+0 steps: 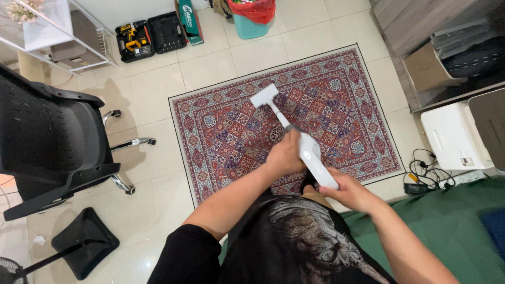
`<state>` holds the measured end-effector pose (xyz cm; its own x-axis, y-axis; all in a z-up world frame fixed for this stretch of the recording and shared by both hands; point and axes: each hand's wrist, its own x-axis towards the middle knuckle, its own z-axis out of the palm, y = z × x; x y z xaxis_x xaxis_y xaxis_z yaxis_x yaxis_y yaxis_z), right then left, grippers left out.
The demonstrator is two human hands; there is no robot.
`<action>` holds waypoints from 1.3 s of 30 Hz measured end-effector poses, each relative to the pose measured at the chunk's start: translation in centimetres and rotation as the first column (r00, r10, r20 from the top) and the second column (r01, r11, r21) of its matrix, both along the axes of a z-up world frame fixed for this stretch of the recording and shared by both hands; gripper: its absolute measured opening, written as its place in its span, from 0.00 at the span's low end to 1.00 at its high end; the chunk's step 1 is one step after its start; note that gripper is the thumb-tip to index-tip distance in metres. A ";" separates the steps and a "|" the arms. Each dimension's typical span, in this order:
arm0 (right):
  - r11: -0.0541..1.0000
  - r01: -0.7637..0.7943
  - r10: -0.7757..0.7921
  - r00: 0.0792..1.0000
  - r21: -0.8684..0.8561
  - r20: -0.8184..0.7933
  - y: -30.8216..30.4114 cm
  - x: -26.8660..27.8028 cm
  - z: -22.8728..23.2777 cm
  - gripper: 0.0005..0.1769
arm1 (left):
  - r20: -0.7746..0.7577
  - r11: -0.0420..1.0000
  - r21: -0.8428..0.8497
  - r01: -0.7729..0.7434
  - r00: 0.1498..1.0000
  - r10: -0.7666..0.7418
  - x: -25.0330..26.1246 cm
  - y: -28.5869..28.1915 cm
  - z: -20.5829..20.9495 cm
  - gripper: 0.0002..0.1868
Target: The person uses a handheld vacuum cleaner to clean a green bed sheet and a patterned rug in a bedroom. They move the vacuum head back and forth across the surfaces to remove dust and debris.
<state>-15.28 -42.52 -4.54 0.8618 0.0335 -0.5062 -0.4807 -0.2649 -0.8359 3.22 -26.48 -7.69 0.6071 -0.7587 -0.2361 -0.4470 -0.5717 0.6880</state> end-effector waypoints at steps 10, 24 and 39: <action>0.982 0.174 -0.173 0.985 0.079 -0.020 2.2 -8.3 3.3 0.17 | -0.100 0.958 0.111 0.263 0.962 -0.253 -3.6 -0.5 6.1 0.48; 0.931 0.257 -0.307 0.935 0.260 0.178 4.1 -7.8 1.3 0.22 | -0.042 0.945 -0.147 0.292 0.953 -0.301 -2.6 -1.2 3.0 0.45; 0.977 0.177 -0.196 0.966 0.121 0.166 3.6 -1.3 -0.5 0.20 | 0.008 0.969 -0.124 0.213 0.977 -0.213 1.6 -1.1 -0.4 0.51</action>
<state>-16.60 -38.96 -5.07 0.9331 -0.0914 -0.3478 -0.3557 -0.0914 -0.9301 4.81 -27.61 -8.05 0.4274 -0.8940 -0.1349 -0.5457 -0.3740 0.7499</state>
